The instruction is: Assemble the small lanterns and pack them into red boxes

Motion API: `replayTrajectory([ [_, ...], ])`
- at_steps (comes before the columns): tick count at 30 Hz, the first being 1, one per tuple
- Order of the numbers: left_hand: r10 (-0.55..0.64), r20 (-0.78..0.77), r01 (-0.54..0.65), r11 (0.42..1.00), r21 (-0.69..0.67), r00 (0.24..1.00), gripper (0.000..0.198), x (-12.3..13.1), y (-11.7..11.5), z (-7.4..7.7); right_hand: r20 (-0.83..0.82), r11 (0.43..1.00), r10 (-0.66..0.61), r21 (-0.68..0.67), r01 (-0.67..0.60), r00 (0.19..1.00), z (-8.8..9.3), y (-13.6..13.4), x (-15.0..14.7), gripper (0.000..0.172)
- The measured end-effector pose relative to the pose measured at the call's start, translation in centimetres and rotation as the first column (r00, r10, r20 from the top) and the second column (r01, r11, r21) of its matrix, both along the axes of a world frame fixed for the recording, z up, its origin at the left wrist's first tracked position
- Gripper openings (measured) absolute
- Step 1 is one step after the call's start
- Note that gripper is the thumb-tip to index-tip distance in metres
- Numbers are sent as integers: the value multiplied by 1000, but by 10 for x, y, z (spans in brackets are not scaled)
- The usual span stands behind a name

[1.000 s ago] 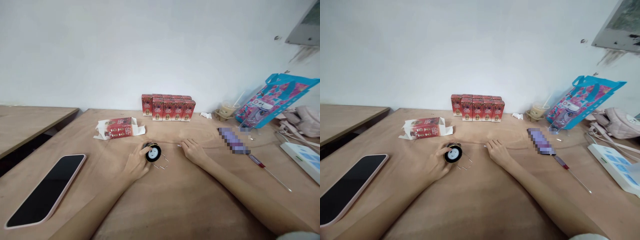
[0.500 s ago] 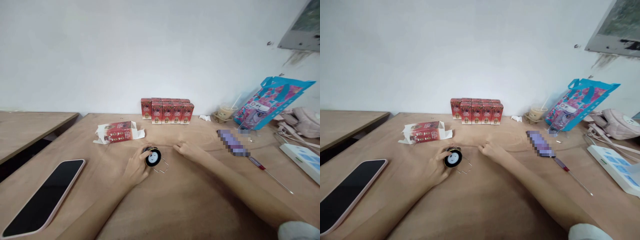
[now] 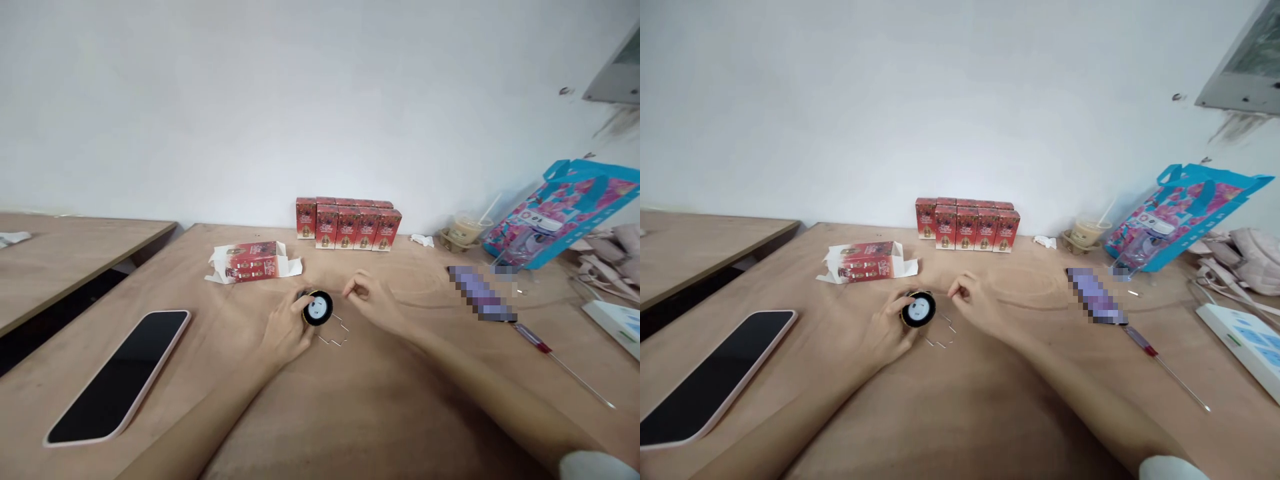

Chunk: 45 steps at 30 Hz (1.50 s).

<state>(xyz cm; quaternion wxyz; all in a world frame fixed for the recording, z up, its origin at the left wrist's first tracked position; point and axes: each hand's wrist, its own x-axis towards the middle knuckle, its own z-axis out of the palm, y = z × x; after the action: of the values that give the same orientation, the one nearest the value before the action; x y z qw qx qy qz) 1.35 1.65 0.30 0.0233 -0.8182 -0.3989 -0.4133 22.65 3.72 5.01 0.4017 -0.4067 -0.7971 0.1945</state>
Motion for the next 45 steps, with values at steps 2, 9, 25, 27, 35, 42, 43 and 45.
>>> replayTrajectory([
  [2, 24, -1, -24, 1000, -3, 1000, 40, 0, -1, 1, -153, 990, 33, -129, -53, 988, 3, -4, -12, 10],
  [9, 71, -9, -69, 990, 120, 997, 50, 0, 1, 3, -460, 969, -45, -235, -73, 887, 8, -11, -30, 23],
  [25, 186, 17, -187, 974, 127, 982, 50, 0, 3, 1, 1, 979, -9, 205, 8, 1000, 7, -18, -28, 11],
  [27, 176, 24, -178, 975, 134, 984, 49, 0, 3, 2, 62, 963, -18, 270, 1, 998, 11, -21, -28, 10],
  [35, 131, -11, -127, 972, 196, 991, 43, -1, 2, 6, 265, 803, -73, 587, -101, 961, 16, -28, -26, 18],
  [42, 118, 3, -116, 975, 189, 993, 38, -3, -1, 10, 295, 677, -65, 715, -175, 953, 9, -18, -28, 25],
  [43, 118, 3, -116, 976, 186, 993, 39, -3, -1, 10, 299, 684, -61, 707, -178, 952, 10, -18, -28, 27],
  [45, 109, 10, -109, 976, 190, 994, 41, -3, -1, 9, 244, 705, -51, 695, -138, 969, 11, -20, -29, 26],
])
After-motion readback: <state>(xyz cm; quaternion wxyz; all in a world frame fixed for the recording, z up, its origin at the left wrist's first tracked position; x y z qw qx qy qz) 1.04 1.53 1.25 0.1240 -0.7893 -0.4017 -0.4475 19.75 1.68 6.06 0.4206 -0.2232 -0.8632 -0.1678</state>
